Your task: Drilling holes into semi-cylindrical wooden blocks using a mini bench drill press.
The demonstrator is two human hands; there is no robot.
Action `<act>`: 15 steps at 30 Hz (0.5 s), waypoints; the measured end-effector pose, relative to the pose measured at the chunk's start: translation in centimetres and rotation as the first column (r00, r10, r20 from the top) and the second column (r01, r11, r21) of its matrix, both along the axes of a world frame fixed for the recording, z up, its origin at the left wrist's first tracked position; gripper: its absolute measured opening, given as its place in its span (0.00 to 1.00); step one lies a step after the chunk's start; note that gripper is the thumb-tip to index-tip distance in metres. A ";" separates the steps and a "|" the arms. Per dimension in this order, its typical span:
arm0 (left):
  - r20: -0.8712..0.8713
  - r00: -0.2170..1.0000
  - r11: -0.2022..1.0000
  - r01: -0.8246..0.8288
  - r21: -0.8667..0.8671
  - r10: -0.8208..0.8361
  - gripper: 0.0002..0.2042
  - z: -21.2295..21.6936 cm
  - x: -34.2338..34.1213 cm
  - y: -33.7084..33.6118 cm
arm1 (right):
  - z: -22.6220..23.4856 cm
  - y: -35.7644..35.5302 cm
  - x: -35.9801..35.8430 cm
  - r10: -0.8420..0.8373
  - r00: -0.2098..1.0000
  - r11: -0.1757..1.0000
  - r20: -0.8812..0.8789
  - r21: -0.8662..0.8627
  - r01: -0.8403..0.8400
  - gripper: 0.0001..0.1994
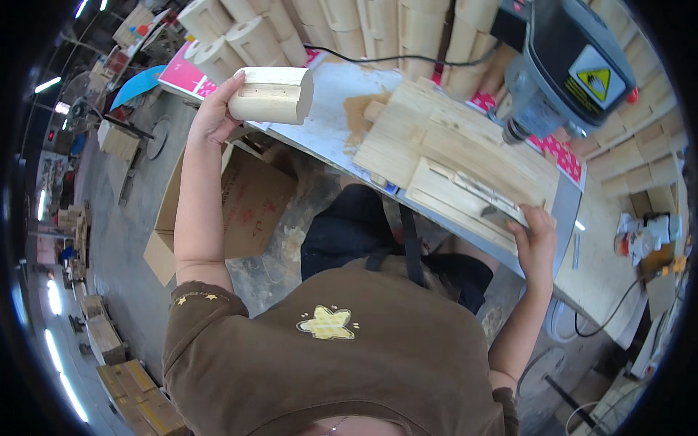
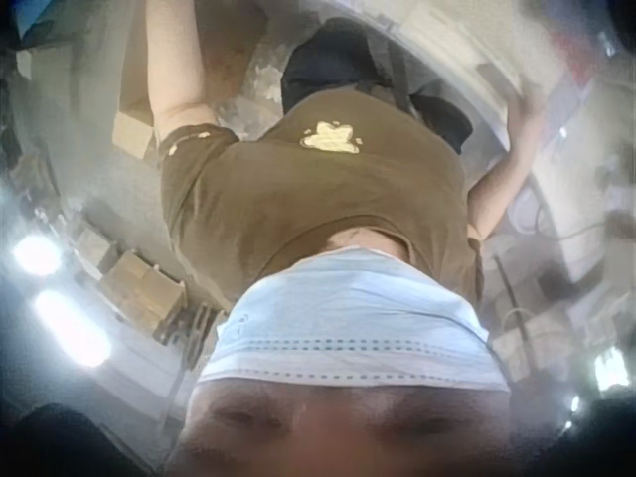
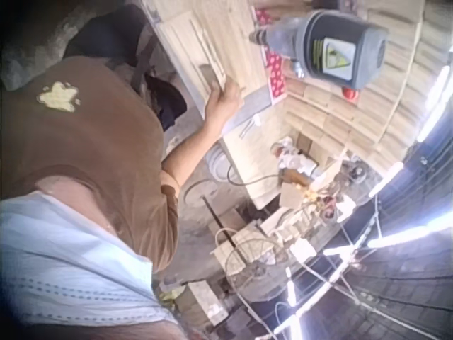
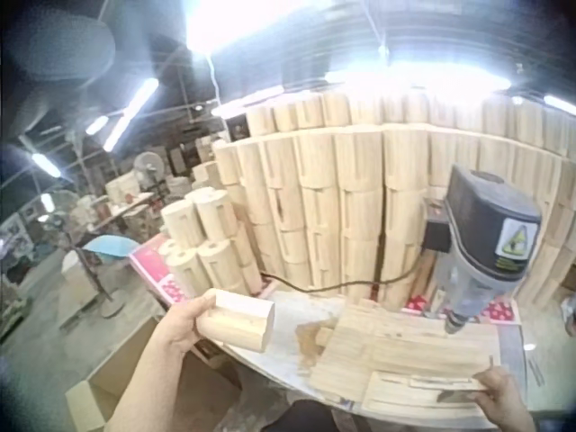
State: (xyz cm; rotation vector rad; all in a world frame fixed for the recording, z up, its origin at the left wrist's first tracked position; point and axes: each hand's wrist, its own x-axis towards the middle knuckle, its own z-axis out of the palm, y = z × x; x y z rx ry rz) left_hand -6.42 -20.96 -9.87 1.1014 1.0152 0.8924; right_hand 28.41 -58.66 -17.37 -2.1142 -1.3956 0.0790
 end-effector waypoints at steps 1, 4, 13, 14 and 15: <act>0.041 0.997 0.998 -0.060 -0.003 0.060 0.19 1.3 -0.3 -0.3 | -0.2 -0.2 0.0 -0.009 0.999 1.000 0.038 0.021 0.009 0.14; -0.057 0.998 0.978 0.015 0.210 -0.004 0.18 3.5 -3.2 2.3 | -0.1 -0.3 -0.1 -0.016 0.998 0.999 0.059 0.047 0.013 0.14; -0.500 0.731 0.631 0.124 0.766 0.464 0.21 12.4 -7.5 13.0 | 0.5 0.2 -0.8 -0.038 0.996 0.997 0.086 0.073 0.032 0.15; -0.544 0.654 0.643 0.113 0.757 0.525 0.21 13.2 -7.5 13.8 | 0.7 0.1 -0.9 -0.039 0.995 0.996 0.088 0.082 0.032 0.15; -0.583 0.569 0.656 0.099 0.748 0.579 0.21 13.8 -7.5 14.5 | 1.0 0.1 -0.9 -0.042 0.998 0.999 0.049 0.028 0.041 0.15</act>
